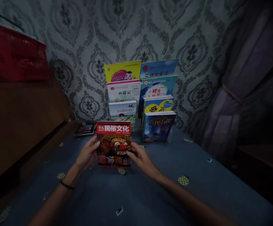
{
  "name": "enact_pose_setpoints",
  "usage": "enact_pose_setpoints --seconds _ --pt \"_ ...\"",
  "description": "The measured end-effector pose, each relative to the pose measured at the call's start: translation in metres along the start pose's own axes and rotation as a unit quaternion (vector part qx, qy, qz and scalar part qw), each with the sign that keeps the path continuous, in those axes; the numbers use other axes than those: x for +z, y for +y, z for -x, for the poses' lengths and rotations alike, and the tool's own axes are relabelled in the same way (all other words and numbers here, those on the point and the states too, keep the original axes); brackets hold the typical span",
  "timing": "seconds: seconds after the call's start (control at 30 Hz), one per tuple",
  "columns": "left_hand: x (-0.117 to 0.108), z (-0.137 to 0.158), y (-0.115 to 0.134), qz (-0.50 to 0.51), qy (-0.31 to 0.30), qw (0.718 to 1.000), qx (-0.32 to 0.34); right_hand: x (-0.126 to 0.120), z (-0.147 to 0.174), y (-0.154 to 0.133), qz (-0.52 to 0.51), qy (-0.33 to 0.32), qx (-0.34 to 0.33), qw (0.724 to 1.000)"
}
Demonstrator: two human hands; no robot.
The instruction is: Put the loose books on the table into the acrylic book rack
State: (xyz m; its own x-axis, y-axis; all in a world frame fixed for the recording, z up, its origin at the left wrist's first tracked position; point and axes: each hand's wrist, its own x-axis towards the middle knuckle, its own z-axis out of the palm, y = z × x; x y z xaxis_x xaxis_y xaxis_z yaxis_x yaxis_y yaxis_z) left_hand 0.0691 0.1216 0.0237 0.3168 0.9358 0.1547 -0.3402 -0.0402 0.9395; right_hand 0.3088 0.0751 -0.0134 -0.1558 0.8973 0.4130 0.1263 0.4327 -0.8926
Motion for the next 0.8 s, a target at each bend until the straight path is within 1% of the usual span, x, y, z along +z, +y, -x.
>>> enact_pose_setpoints --seconds 0.07,0.1,0.17,0.23,0.27,0.33,0.4,0.47,0.57,0.7,0.8 --pt "0.008 -0.023 0.016 -0.058 -0.012 0.997 0.056 -0.016 -0.021 -0.009 0.085 0.038 -0.056 0.994" --pt "0.013 -0.034 0.024 -0.097 -0.014 0.991 0.089 -0.025 -0.032 -0.016 0.121 0.047 -0.08 0.988" --pt "0.021 -0.058 0.042 -0.169 -0.035 0.97 0.173 -0.043 -0.054 -0.03 0.191 0.068 -0.127 0.971" --pt "0.028 -0.078 0.059 -0.228 -0.053 0.94 0.248 -0.059 -0.075 -0.046 0.249 0.096 -0.166 0.949" --pt "0.032 -0.087 0.066 -0.259 -0.053 0.922 0.285 -0.066 -0.084 -0.053 0.271 0.107 -0.182 0.939" --pt "0.037 -0.101 0.076 -0.317 -0.029 0.881 0.348 -0.077 -0.1 -0.064 0.297 0.127 -0.21 0.923" --pt "0.041 -0.111 0.08 -0.361 -0.006 0.848 0.388 -0.084 -0.111 -0.067 0.302 0.136 -0.23 0.915" --pt "0.043 -0.117 0.079 -0.388 0.007 0.83 0.401 -0.087 -0.118 -0.062 0.299 0.142 -0.242 0.912" --pt "0.042 -0.123 0.071 -0.41 0.016 0.82 0.399 -0.086 -0.123 -0.047 0.291 0.158 -0.238 0.913" --pt "0.038 -0.127 0.058 -0.415 0.014 0.824 0.385 -0.083 -0.121 -0.029 0.279 0.157 -0.209 0.924" --pt "0.035 -0.129 0.051 -0.422 0.016 0.832 0.359 -0.082 -0.116 -0.023 0.287 0.149 -0.179 0.929"
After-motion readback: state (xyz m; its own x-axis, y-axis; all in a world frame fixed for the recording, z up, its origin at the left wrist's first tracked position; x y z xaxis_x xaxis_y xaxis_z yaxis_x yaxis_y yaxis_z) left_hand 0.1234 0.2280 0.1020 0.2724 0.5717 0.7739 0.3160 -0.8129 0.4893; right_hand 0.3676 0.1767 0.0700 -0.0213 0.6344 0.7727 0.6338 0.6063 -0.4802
